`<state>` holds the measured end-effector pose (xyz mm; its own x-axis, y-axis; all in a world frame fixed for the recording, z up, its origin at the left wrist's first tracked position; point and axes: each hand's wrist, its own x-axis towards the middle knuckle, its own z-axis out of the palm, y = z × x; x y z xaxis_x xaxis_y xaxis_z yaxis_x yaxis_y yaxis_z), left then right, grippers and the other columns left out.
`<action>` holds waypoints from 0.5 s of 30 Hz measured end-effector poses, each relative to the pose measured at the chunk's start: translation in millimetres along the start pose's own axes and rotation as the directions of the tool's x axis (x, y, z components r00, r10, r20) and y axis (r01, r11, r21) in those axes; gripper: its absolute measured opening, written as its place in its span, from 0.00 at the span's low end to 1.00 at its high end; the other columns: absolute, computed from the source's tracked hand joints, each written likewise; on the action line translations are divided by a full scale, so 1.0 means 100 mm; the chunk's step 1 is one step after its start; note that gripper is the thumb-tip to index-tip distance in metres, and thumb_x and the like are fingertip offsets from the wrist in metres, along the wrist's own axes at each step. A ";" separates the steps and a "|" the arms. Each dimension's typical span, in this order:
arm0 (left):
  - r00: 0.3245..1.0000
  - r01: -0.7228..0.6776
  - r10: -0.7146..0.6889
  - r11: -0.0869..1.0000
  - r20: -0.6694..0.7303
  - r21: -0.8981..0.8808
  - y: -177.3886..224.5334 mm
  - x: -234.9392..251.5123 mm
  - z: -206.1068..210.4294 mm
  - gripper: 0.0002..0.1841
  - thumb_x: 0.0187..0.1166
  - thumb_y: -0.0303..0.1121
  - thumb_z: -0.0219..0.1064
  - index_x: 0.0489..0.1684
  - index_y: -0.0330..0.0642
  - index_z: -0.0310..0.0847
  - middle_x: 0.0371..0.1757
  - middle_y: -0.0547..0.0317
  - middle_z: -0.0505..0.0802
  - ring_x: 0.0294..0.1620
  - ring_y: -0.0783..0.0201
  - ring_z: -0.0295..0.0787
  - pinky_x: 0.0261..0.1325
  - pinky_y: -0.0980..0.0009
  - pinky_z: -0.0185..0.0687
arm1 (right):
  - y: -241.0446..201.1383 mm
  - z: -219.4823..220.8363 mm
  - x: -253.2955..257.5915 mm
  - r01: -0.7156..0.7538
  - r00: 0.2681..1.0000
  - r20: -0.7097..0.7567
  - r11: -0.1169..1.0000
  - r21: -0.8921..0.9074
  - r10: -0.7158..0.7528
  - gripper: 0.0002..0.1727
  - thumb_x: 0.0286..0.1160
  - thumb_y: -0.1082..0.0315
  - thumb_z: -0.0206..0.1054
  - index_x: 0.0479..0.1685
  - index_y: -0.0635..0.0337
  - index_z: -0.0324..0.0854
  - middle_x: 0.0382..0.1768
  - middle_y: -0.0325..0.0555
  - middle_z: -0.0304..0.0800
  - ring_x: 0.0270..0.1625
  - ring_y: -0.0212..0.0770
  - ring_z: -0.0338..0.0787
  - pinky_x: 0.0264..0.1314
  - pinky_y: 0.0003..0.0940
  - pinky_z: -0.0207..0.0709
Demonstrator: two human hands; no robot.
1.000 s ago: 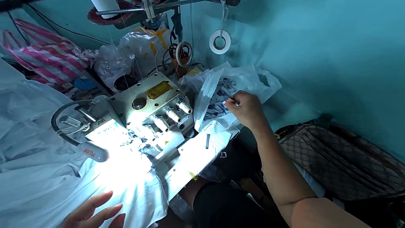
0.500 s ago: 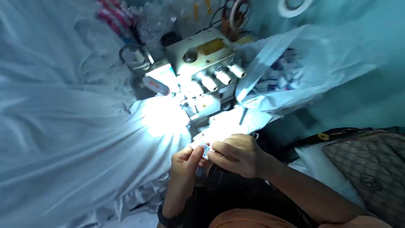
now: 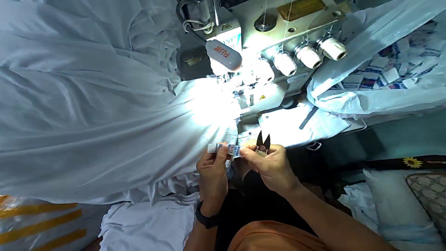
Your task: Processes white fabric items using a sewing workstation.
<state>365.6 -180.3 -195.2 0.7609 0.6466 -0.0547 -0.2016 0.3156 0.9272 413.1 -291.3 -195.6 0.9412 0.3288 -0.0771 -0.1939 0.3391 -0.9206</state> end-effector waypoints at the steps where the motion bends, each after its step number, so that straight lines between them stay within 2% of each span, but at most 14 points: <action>1: 1.000 0.029 -0.029 0.999 0.004 -0.016 0.02 0.01 -0.03 0.13 0.85 0.21 0.57 0.37 0.43 0.89 0.33 0.67 0.95 0.34 0.75 0.92 0.46 0.77 0.90 | 0.00 -0.02 0.01 0.037 0.999 0.019 0.998 -0.046 -0.036 0.07 0.70 0.77 0.69 0.29 0.55 0.88 0.25 0.28 0.87 0.20 0.16 0.76 0.23 0.12 0.70; 3: 0.993 0.118 -0.118 0.989 0.010 -0.094 0.07 0.02 -0.06 0.16 0.90 0.25 0.50 0.39 0.45 0.87 0.33 0.66 0.94 0.34 0.75 0.92 0.46 0.77 0.90 | -0.02 -0.05 0.02 0.093 0.993 0.085 0.990 -0.110 -0.084 0.06 0.71 0.76 0.69 0.31 0.55 0.88 0.28 0.26 0.88 0.23 0.15 0.77 0.25 0.11 0.71; 5: 0.976 0.217 -0.206 0.954 0.071 -0.206 0.07 0.03 -0.10 0.16 0.91 0.27 0.51 0.39 0.46 0.86 0.31 0.65 0.94 0.31 0.74 0.92 0.43 0.77 0.90 | -0.04 -0.08 0.02 0.144 0.979 0.165 0.976 -0.164 -0.117 0.05 0.72 0.75 0.68 0.32 0.57 0.88 0.29 0.26 0.87 0.26 0.13 0.77 0.27 0.09 0.71; 6: 0.959 0.274 -0.244 0.927 0.144 -0.254 0.06 0.04 -0.13 0.13 0.90 0.28 0.52 0.40 0.48 0.85 0.30 0.65 0.93 0.31 0.74 0.92 0.43 0.77 0.91 | -0.06 -0.09 0.03 0.180 0.970 0.198 0.964 -0.198 -0.141 0.05 0.72 0.74 0.68 0.32 0.59 0.88 0.29 0.26 0.86 0.27 0.12 0.77 0.29 0.08 0.70; 7: 0.930 0.345 -0.283 0.893 0.236 -0.288 0.04 0.05 -0.17 0.10 0.89 0.30 0.55 0.41 0.51 0.83 0.29 0.66 0.92 0.31 0.74 0.91 0.42 0.77 0.90 | -0.07 -0.09 0.04 0.225 0.960 0.221 0.946 -0.233 -0.174 0.05 0.71 0.75 0.68 0.31 0.60 0.89 0.30 0.28 0.86 0.29 0.11 0.78 0.31 0.07 0.71; 9: 0.839 0.501 -0.352 0.797 0.415 -0.338 0.00 0.07 -0.23 0.01 0.83 0.35 0.67 0.42 0.52 0.83 0.28 0.65 0.91 0.28 0.75 0.88 0.39 0.79 0.86 | -0.09 -0.08 0.06 0.298 0.939 0.252 0.917 -0.266 -0.232 0.04 0.69 0.75 0.70 0.30 0.63 0.88 0.32 0.32 0.88 0.31 0.12 0.80 0.33 0.07 0.74; 10: 0.785 0.567 -0.371 0.752 0.496 -0.335 -0.02 0.08 -0.26 0.04 0.78 0.36 0.73 0.41 0.53 0.84 0.28 0.66 0.91 0.28 0.75 0.87 0.38 0.80 0.85 | -0.10 -0.08 0.08 0.313 0.934 0.259 0.910 -0.271 -0.245 0.03 0.67 0.75 0.71 0.28 0.63 0.88 0.33 0.33 0.88 0.31 0.13 0.80 0.33 0.07 0.75; 12: 0.693 0.655 -0.386 0.690 0.609 -0.307 -0.05 0.11 -0.27 0.07 0.73 0.38 0.77 0.40 0.54 0.85 0.30 0.68 0.91 0.28 0.78 0.86 0.34 0.83 0.81 | -0.14 -0.09 0.12 0.324 0.930 0.275 0.901 -0.290 -0.246 0.04 0.65 0.75 0.72 0.26 0.62 0.87 0.37 0.34 0.88 0.31 0.14 0.79 0.33 0.07 0.74; 15: 0.613 0.724 -0.399 0.629 0.682 -0.283 -0.07 0.12 -0.26 0.08 0.70 0.37 0.79 0.40 0.54 0.85 0.28 0.69 0.90 0.25 0.79 0.84 0.29 0.84 0.78 | -0.17 -0.12 0.14 0.292 0.931 0.301 0.916 -0.276 -0.206 0.04 0.63 0.75 0.73 0.23 0.61 0.87 0.40 0.36 0.93 0.35 0.15 0.85 0.37 0.09 0.79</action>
<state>359.8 -156.4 -211.7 0.9675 -0.2031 -0.1508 0.2496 0.8632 0.4389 433.1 -302.8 -185.1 0.8332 0.5015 0.2329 0.1734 0.1631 -0.9713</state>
